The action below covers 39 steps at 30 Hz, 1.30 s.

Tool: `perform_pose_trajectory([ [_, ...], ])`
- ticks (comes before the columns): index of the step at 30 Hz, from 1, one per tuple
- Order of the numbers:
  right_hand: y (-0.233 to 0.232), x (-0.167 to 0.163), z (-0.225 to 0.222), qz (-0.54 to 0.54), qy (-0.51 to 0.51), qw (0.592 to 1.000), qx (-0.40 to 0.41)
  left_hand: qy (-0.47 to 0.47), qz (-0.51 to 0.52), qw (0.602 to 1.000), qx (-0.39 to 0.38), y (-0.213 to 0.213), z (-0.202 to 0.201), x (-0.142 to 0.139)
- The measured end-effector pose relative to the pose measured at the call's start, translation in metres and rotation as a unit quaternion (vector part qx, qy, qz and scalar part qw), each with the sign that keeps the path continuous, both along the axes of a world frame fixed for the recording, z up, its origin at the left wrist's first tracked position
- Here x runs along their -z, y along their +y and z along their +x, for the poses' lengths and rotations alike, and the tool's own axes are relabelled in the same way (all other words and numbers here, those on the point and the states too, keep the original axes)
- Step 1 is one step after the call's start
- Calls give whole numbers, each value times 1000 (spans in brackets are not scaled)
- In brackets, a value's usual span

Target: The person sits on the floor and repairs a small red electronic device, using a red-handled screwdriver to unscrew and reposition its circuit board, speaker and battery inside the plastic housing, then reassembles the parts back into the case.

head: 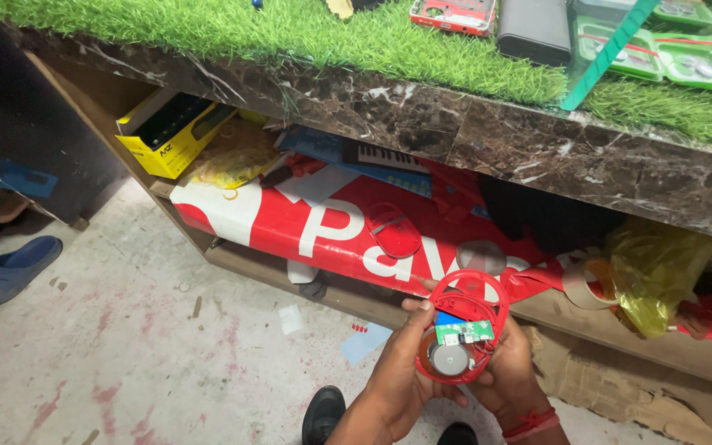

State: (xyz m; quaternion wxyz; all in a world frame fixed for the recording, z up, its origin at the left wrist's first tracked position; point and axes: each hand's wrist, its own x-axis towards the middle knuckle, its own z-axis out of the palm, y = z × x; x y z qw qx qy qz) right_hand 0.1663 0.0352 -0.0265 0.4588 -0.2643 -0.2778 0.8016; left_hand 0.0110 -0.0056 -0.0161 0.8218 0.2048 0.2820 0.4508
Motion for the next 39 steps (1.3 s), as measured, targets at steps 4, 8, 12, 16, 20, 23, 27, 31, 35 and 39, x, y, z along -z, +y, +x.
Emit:
perform_pose_trajectory([
  [4, 6, 18, -1, -101, -48, 989, 92, -10, -9, 999, -31, 1, 3, 2],
  [8, 13, 37, -2, 3, -147, 955, 259, -4, -26, 990, -136, 3, 4, 6],
  [12, 3, 31, 0, 161, -263, 885, 350, 19, -38, 976, -215, 8, 5, 10],
  [16, -14, 17, -19, 245, -375, 829, 334, 90, -43, 959, -266, 11, 10, 17],
  [20, -25, 6, -41, 332, -452, 774, 292, 91, -39, 952, -289, 11, 11, 26],
  [23, -27, -3, -45, 394, -481, 735, 271, 98, -56, 946, -305, 12, 10, 30],
  [27, -27, -11, -46, 411, -477, 735, 252, 77, -43, 945, -316, 11, 11, 33],
  [31, -26, -12, -50, 391, -477, 747, 249, 68, -14, 951, -303, 10, 13, 31],
  [35, -26, -10, -50, 385, -483, 745, 252, 72, -31, 953, -293, 8, 15, 26],
  [39, -26, -9, -51, 385, -495, 733, 263, 57, -24, 955, -289, 10, 15, 23],
])
